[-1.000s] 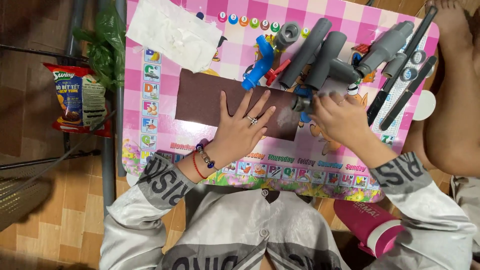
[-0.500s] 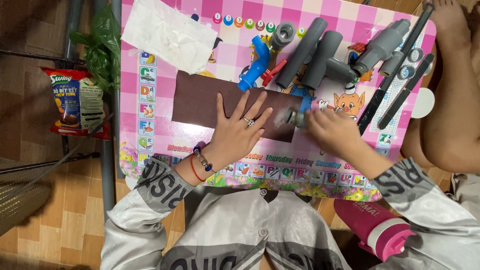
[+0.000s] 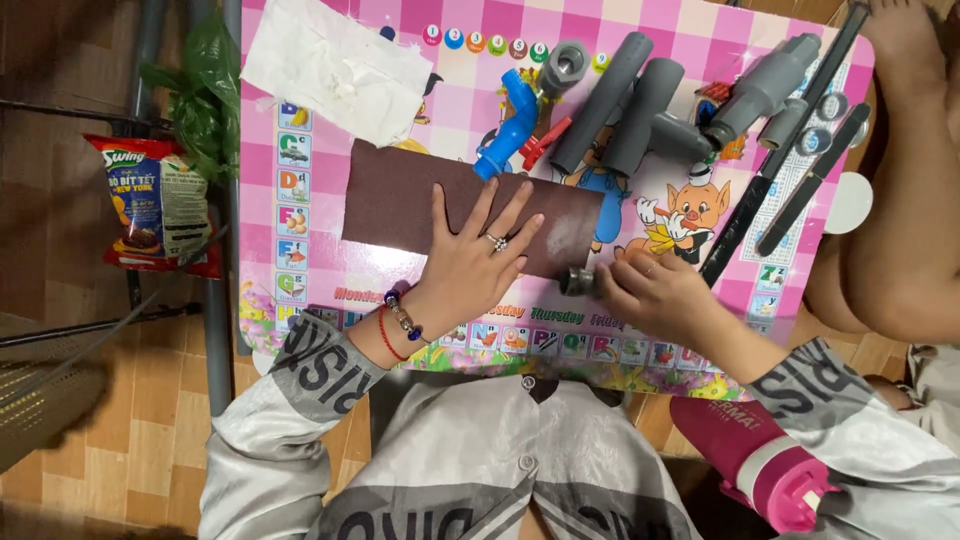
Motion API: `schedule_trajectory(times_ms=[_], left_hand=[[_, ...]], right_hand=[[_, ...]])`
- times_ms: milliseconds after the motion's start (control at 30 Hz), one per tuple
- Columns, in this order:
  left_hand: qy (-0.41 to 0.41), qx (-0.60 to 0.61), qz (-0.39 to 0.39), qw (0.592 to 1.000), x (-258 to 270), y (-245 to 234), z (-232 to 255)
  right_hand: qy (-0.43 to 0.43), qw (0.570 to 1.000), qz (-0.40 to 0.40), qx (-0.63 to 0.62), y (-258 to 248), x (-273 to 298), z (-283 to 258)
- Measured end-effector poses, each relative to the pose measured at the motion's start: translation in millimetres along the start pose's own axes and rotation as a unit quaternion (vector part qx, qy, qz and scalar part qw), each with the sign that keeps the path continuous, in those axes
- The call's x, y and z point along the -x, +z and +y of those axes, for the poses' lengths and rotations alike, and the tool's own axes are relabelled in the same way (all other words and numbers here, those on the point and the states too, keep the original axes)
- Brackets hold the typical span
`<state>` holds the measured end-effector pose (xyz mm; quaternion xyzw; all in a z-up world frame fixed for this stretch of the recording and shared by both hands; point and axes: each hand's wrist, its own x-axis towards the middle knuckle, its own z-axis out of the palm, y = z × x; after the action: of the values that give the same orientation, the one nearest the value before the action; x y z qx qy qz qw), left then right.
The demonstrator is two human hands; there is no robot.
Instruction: Sanding the edges of PVC pipe fittings using sandpaper to prepare them for assembly.
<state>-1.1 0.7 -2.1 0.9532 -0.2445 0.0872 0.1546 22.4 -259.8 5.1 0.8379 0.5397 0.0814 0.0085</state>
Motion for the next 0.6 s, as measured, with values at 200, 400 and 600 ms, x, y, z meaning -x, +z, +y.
schedule_trajectory(times_ms=[200,400,600], left_hand=[[-0.010,0.006,-0.032,0.999,0,-8,3],[-0.016,-0.001,-0.054,0.998,-7,-19,7],[-0.027,0.033,0.071,0.997,-21,-45,5]], right_hand=[[0.136,0.988,0.056,0.056,-14,-36,38],[0.481,0.587,-0.098,-0.644,-68,-57,12],[0.504,0.384,0.099,-0.767,-28,-47,16]])
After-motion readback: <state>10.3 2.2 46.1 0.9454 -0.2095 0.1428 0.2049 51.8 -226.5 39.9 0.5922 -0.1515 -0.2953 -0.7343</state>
